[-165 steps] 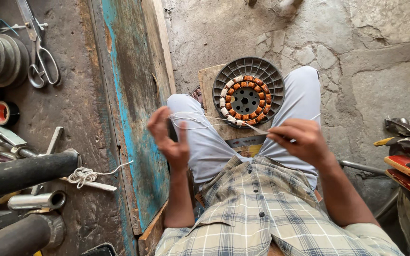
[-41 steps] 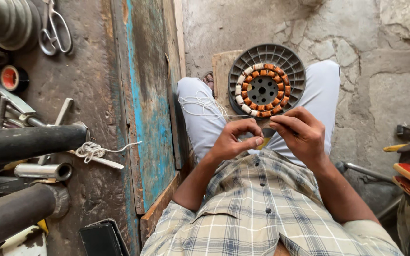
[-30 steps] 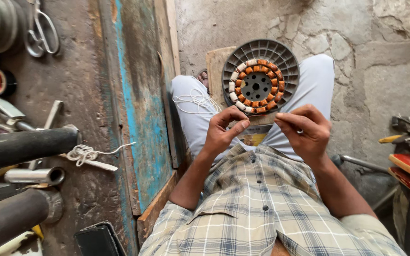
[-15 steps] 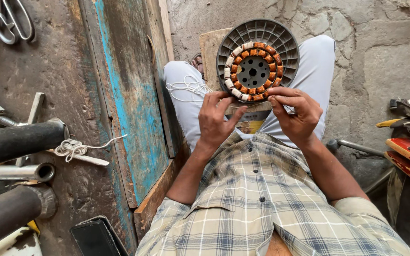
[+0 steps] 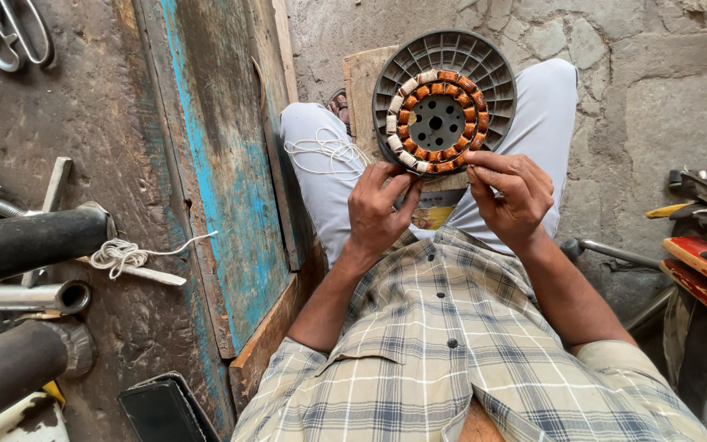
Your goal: The person sits with a circular motor armature holding copper wire coils on a board over their lap and ties white string around the coils by hand. They loop, pull tight, and knot the string around successive coil bundles to bind them in place.
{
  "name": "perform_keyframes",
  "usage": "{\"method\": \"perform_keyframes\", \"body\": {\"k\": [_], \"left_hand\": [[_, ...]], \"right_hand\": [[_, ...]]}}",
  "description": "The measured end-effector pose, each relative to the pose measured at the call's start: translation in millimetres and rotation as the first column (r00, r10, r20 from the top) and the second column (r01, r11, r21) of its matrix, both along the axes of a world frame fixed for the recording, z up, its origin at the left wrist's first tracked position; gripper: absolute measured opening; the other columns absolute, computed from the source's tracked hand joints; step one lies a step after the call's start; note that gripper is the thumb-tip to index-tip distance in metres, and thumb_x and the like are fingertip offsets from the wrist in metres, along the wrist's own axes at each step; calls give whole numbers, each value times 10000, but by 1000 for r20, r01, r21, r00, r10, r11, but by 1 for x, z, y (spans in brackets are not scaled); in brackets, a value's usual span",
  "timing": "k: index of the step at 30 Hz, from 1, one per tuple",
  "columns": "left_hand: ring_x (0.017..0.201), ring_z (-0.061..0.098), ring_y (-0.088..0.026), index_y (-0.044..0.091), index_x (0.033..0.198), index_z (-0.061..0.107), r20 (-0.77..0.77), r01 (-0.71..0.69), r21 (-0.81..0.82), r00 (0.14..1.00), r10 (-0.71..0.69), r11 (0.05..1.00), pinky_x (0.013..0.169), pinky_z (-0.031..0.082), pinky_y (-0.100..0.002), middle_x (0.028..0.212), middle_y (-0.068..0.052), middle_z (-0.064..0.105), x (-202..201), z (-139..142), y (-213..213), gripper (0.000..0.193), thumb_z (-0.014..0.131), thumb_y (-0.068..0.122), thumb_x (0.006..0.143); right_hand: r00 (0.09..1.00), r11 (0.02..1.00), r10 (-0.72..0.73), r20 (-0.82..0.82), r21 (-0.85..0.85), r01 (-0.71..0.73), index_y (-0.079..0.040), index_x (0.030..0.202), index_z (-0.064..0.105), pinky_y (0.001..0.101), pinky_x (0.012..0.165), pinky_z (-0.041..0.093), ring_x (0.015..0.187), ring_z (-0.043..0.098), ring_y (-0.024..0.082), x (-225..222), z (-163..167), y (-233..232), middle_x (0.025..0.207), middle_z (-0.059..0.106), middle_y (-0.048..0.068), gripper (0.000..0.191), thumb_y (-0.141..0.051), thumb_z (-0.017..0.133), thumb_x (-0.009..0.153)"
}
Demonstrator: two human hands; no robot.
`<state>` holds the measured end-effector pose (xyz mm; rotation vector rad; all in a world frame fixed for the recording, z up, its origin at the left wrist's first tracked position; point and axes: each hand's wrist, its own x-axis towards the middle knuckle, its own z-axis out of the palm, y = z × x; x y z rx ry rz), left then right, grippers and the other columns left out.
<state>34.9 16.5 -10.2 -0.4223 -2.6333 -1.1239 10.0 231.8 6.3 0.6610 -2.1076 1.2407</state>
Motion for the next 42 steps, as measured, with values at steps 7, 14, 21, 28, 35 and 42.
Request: {"method": "perform_keyframes", "body": {"k": [7,14,21,28,35,42], "left_hand": [[904,683,-223,47,1016,748,-22,-45,-7,999,45,999,766,572,-383,997,-75,703,2,9,-1,163,787,187,942],[798,678,-233,9,947,734,39,-77,-118,996,82,990,685,560,-389,909,-99,705,-1,1,4,386,841,360,826],[817,677,-211,66,982,771,111,-4,34,994,0,999,710,558,-379,922,-55,723,-3,-3,9,174,765,230,923],[759,653,-196,55,1049,764,23,132,116,991,-135,984,651,526,-354,868,-60,714,1,8,-3,173,745,205,964],[706,614,-196,63,1093,777,-106,-51,73,993,58,996,623,493,-356,813,-54,665,-9,17,-15,150,749,139,967],[810,622,-190,76,1132,745,-152,-143,112,975,159,983,700,519,-330,917,-51,655,-12,9,-15,183,763,141,962]], "right_hand": [[999,998,35,-33,56,-33,-24,1000,615,328,684,560,794,738,226,5,-4,-1,1041,769,156,225,29,817,918],[996,999,41,81,-4,-41,-23,1028,618,320,696,574,811,739,215,8,-8,3,1052,768,154,214,31,799,927],[959,980,163,232,-147,-131,-7,1053,625,320,808,637,934,763,224,-11,-4,1,1086,757,164,158,37,755,973],[976,984,178,128,-29,-176,-16,1051,625,334,807,630,963,766,230,-18,-3,6,1070,761,147,177,47,766,963],[831,936,326,451,-276,-217,-5,1135,667,290,765,641,925,744,157,-34,-2,3,1128,753,126,115,58,673,1039],[857,959,254,449,2,-285,-35,1069,739,306,788,615,914,761,188,-46,17,0,1000,772,93,109,8,741,970]]}}
